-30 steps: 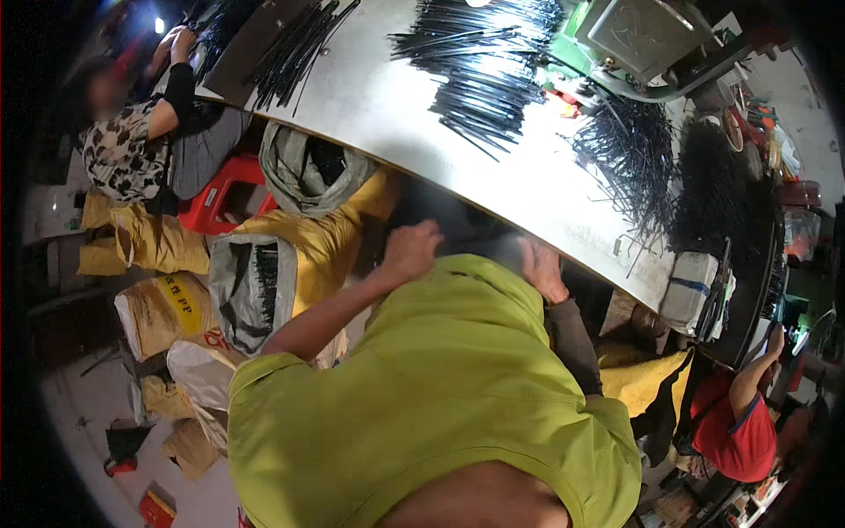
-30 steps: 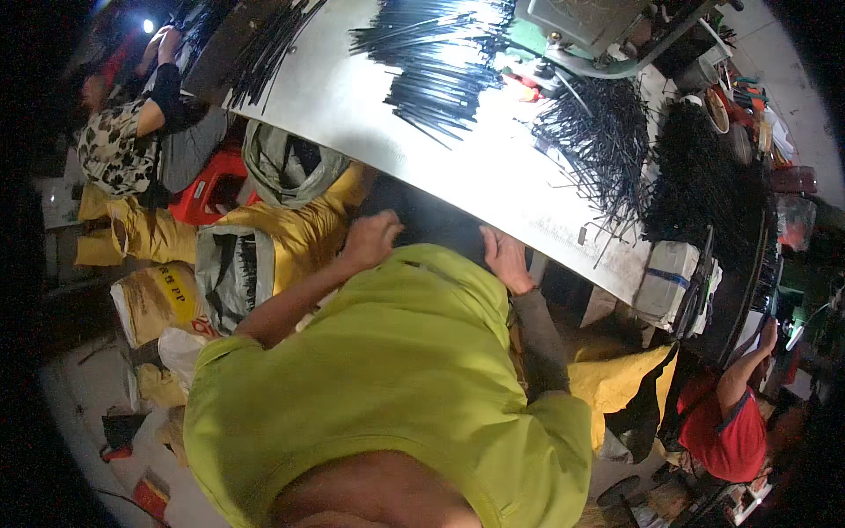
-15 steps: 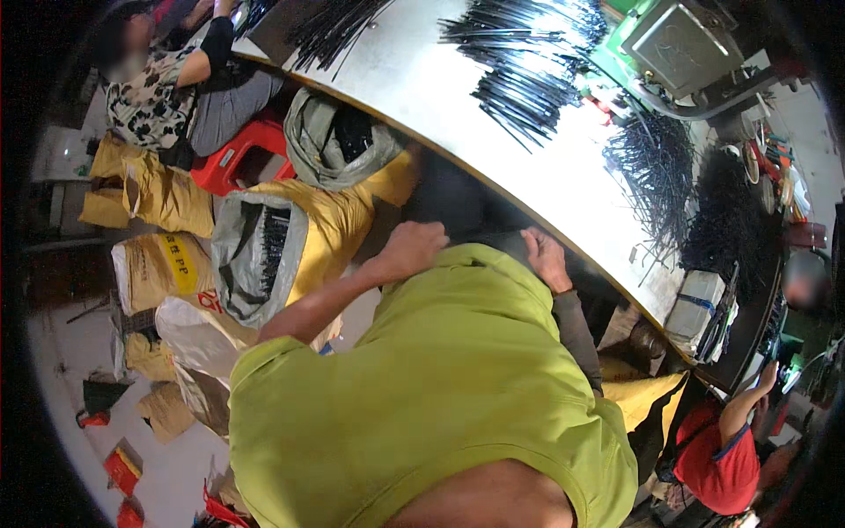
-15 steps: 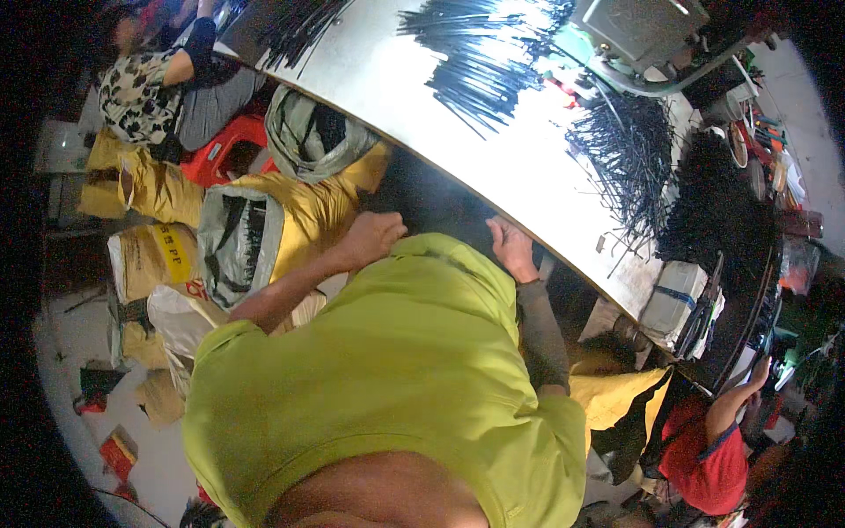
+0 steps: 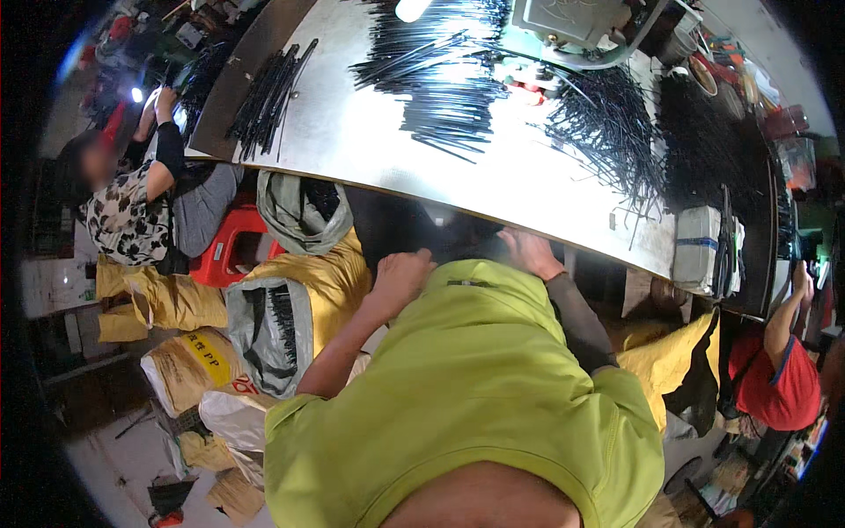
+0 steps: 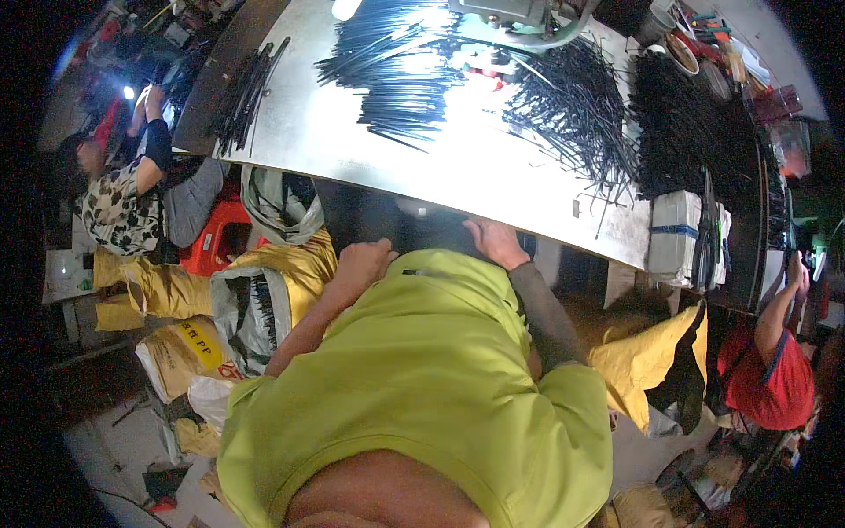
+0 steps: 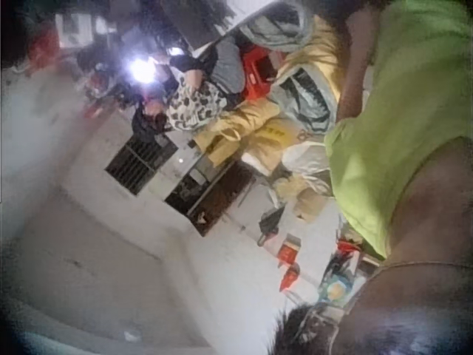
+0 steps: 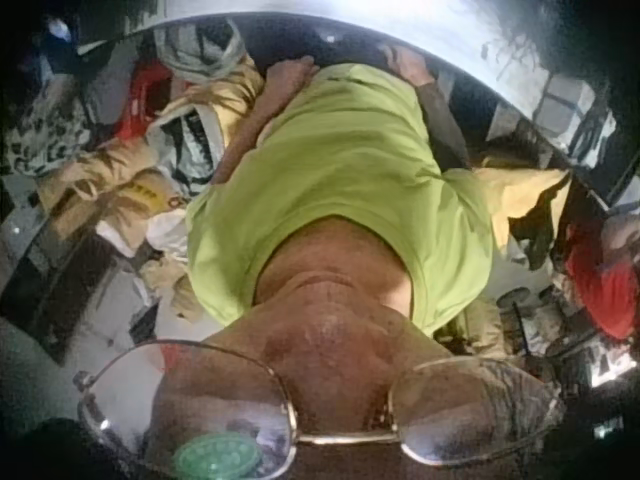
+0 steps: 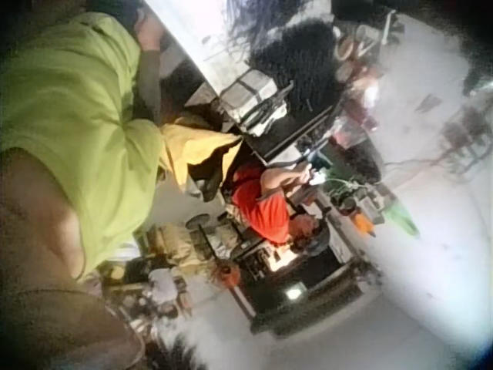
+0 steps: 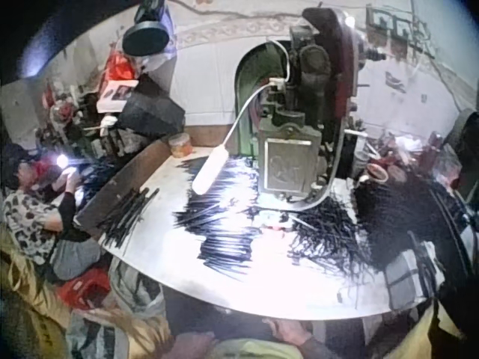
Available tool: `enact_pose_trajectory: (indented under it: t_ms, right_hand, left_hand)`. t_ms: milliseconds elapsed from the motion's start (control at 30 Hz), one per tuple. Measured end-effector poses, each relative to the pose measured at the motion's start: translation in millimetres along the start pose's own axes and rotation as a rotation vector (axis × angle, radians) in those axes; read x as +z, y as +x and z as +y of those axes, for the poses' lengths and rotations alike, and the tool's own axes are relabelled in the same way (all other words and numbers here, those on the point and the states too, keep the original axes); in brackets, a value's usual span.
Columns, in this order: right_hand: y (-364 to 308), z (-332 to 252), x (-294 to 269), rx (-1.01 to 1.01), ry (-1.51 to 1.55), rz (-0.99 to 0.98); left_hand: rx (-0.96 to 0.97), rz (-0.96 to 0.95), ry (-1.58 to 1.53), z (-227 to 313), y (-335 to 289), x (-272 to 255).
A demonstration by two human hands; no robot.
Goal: The person joins small metal components onto plastic rods using a specialized press machine.
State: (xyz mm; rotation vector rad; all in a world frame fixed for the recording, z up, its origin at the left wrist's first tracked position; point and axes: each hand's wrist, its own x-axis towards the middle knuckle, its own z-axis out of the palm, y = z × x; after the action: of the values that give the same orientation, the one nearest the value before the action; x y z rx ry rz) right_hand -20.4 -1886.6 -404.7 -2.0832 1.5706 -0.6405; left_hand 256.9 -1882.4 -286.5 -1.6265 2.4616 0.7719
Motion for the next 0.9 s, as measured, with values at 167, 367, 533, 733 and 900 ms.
enact_pose_trajectory:
  t_ms: [167,367,533,733,900]
  right_hand:
    - [2.2,-2.0,0.0,-0.022,-0.025,-0.023]
    - [6.4,-4.7,-16.2,0.274,-0.1,-0.379]
    - [-8.2,-40.1,-55.0,-0.078,0.085,-0.113]
    - [-0.2,-96.3,-189.6,-0.064,0.494,-0.53]
    - [83.3,-62.6,-226.7,-0.06,0.176,0.505]
  left_hand:
    - [-0.074,0.035,0.046,1.6,-6.2,5.8]
    - [-0.016,0.072,0.027,-1.2,-1.4,4.6]
    - [0.194,0.178,-0.031,-4.7,-8.2,-6.3]
    - [0.499,0.132,-0.477,22.1,23.0,-125.8]
    - [0.613,0.862,-0.08,34.0,157.3,-183.8]
